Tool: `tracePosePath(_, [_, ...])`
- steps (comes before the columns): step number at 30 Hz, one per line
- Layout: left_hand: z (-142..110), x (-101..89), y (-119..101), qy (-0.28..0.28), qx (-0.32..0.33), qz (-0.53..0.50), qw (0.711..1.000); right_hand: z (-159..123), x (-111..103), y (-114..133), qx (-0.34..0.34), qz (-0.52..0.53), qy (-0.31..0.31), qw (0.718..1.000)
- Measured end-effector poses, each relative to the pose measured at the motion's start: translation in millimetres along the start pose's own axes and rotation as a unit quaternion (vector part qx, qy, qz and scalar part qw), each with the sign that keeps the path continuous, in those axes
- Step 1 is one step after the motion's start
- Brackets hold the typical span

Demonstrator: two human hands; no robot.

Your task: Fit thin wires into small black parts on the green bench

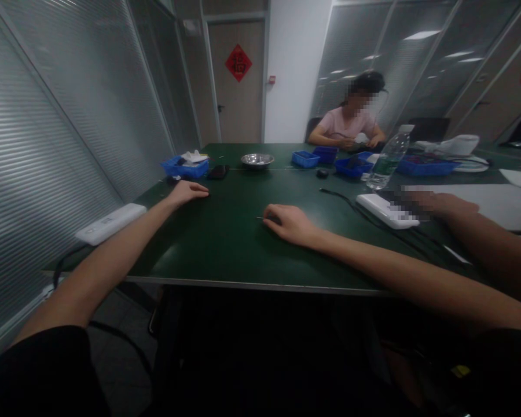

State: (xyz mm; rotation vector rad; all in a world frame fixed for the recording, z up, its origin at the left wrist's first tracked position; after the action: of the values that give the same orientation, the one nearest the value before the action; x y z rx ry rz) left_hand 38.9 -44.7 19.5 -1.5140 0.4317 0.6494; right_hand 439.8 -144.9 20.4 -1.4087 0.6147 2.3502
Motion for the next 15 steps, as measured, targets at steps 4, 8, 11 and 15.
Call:
tracePosePath(4, [-32.5, 48.8, -42.5, 0.136, 0.142, 0.007, 0.980, 0.2, 0.5, -0.8, -0.011, 0.008, -0.018, 1.000])
tracePosePath(8, [-68.0, 80.1, -74.4, 0.240, 0.264, 0.002, 0.934, 0.4, 0.2, 0.8, -0.019, 0.016, -0.030, 0.999])
tracePosePath(11, [-82.8, 86.5, -83.1, 0.267, 0.314, 0.001, 0.911, 0.2, -1.0, 3.0, -0.022, 0.018, -0.027, 0.999])
tracePosePath(15, [-85.3, 87.1, -82.1, 0.254, 0.311, -0.005, 0.916, 0.1, -3.0, 5.0, -0.021, 0.018, -0.013, 1.000])
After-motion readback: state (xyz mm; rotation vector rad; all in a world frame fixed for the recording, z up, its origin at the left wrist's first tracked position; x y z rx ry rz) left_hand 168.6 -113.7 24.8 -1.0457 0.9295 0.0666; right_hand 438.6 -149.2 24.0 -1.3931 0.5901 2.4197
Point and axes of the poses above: each hand's wrist, its own z-axis towards the middle knuckle, its own x-axis out of the palm, y = z × x, the point moved 1 cm from there along z, towards the middle knuckle, and after that the axes turned 9 degrees about -x, right-handed, at the moved point
